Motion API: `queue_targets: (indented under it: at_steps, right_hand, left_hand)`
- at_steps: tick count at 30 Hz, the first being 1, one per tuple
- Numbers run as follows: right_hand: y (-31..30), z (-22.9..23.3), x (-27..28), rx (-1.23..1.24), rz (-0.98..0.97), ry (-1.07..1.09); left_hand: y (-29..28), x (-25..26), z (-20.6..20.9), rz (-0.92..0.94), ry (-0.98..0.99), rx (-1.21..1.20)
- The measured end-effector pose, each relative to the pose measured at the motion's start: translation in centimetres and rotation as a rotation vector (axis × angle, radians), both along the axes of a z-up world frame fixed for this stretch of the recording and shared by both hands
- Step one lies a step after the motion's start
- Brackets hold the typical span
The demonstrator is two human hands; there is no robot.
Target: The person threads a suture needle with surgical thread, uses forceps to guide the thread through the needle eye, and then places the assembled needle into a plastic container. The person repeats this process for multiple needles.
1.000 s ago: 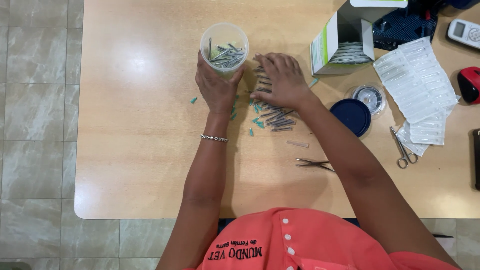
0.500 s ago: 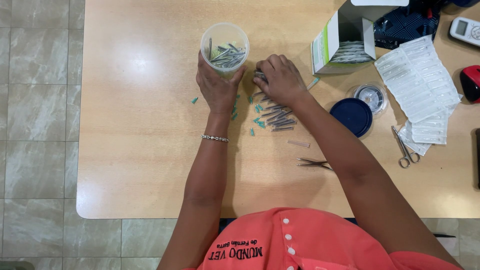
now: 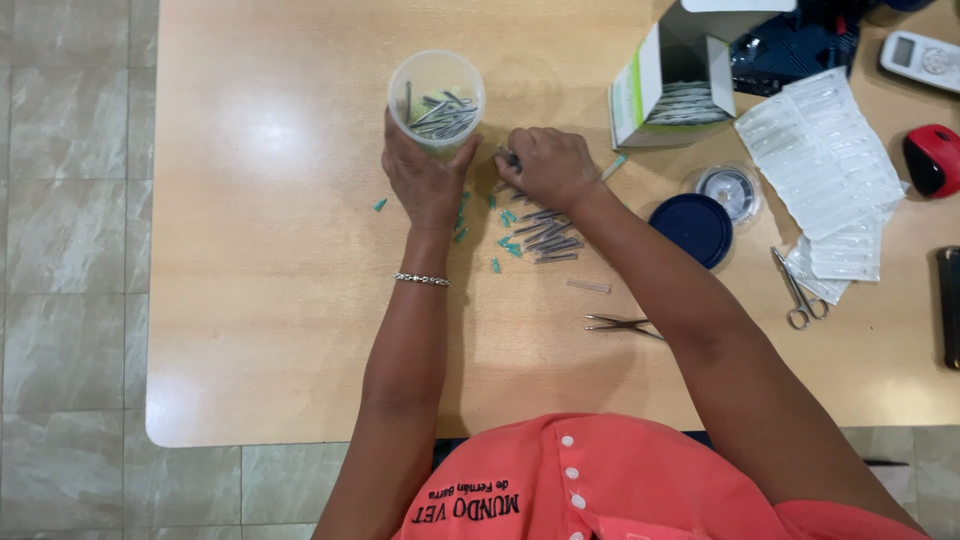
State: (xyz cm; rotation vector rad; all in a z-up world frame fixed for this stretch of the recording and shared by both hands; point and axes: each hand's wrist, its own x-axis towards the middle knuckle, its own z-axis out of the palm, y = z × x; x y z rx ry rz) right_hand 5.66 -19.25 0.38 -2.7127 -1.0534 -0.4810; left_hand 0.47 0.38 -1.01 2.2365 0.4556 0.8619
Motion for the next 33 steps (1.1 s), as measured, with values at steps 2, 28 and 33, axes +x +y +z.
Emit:
queue_targets:
  at_steps: [2, 28, 33]
  right_hand:
    - [0.1, -1.6, 0.6, -0.017, -0.038, -0.042]
    - [8.2, 12.9, 1.7, 0.772, 0.104, 0.376]
    - [8.8, 12.4, 0.9, 0.681, 0.245, 0.28]
  left_hand:
    - [0.3, 0.2, -0.9, -0.017, -0.045, 0.015]
    - [-0.8, -0.6, 0.7, -0.183, -0.098, 0.14]
    - [-0.9, -0.8, 1.6, -0.216, -0.128, 0.08]
